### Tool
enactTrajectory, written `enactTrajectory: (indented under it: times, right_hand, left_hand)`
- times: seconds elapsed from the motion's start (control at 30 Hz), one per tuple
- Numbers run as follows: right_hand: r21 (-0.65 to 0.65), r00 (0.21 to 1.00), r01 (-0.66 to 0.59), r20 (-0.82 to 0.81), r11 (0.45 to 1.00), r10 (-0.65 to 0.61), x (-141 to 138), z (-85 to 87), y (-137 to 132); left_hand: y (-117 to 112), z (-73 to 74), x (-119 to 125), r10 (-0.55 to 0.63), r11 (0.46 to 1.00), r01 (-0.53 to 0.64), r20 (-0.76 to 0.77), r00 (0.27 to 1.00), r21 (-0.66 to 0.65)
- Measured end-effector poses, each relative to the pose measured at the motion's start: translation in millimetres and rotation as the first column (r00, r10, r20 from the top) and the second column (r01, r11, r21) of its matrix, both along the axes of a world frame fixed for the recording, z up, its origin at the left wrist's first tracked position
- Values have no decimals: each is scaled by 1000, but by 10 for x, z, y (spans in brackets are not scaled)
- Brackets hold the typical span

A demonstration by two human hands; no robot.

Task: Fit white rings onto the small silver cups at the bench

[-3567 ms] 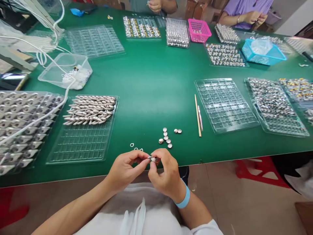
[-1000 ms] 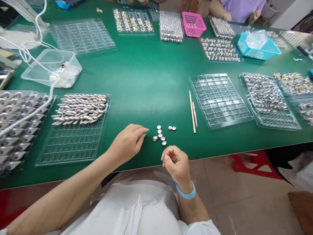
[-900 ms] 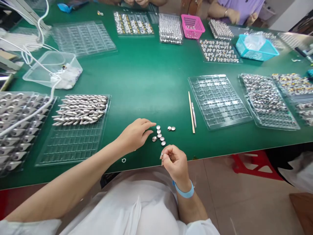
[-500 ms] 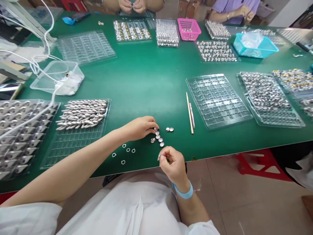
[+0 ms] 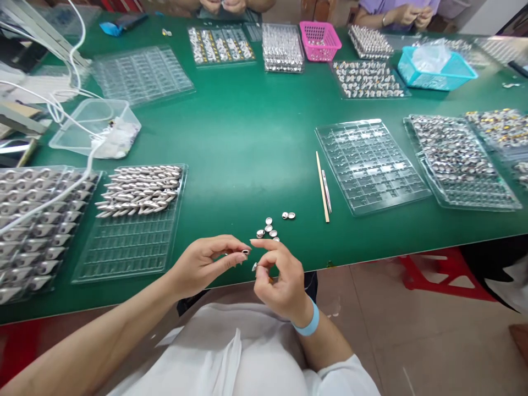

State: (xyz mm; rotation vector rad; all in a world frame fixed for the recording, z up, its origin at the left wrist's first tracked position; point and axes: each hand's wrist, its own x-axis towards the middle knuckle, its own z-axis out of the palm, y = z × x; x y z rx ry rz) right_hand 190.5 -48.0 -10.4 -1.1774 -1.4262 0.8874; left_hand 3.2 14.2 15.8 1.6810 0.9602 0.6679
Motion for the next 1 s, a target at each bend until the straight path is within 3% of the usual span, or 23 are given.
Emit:
enactTrajectory:
  times: [0.07,0.17,0.3,0.47,0.67,0.8,0.87,1.0]
  right_hand:
    - [90,996,-34,82,995,26,-105,16,13]
    - [204,976,-67,218,977,22,-219,-21,3]
    - [252,942,-108,335,962,18,-289,-99,-37]
    - [225,940,-130,338,966,48,-346,-119,-63]
    - [92,969,-161,206,983,139,-322,-25,-29]
    - [-32,995,-34,89,999,37,-245,93,67]
    - [-34,995,10,96,999,-7,-233,121,115]
    - [3,976,-16,217,1000,14,-268,101,167]
  left_hand:
    - [-91,-20,-16,124,979,-110,75,989,-170]
    - [-160,-47,-39,301,901,-236,133,944,-364]
    - [-187,-54,-85,406,838,-303,147,902,-455]
    - [-206,-112,-129,440,812,-284,216,872,-509]
    - [-239,-199,-150,410,856,-288,225,884,-430]
    - [-283,-199,-153,369,905,-309,178,912,-292]
    - [-305,-185,-143,338,931,-309,137,931,-196]
    - [-327,-163,-111,284,958,-287,81,955,15]
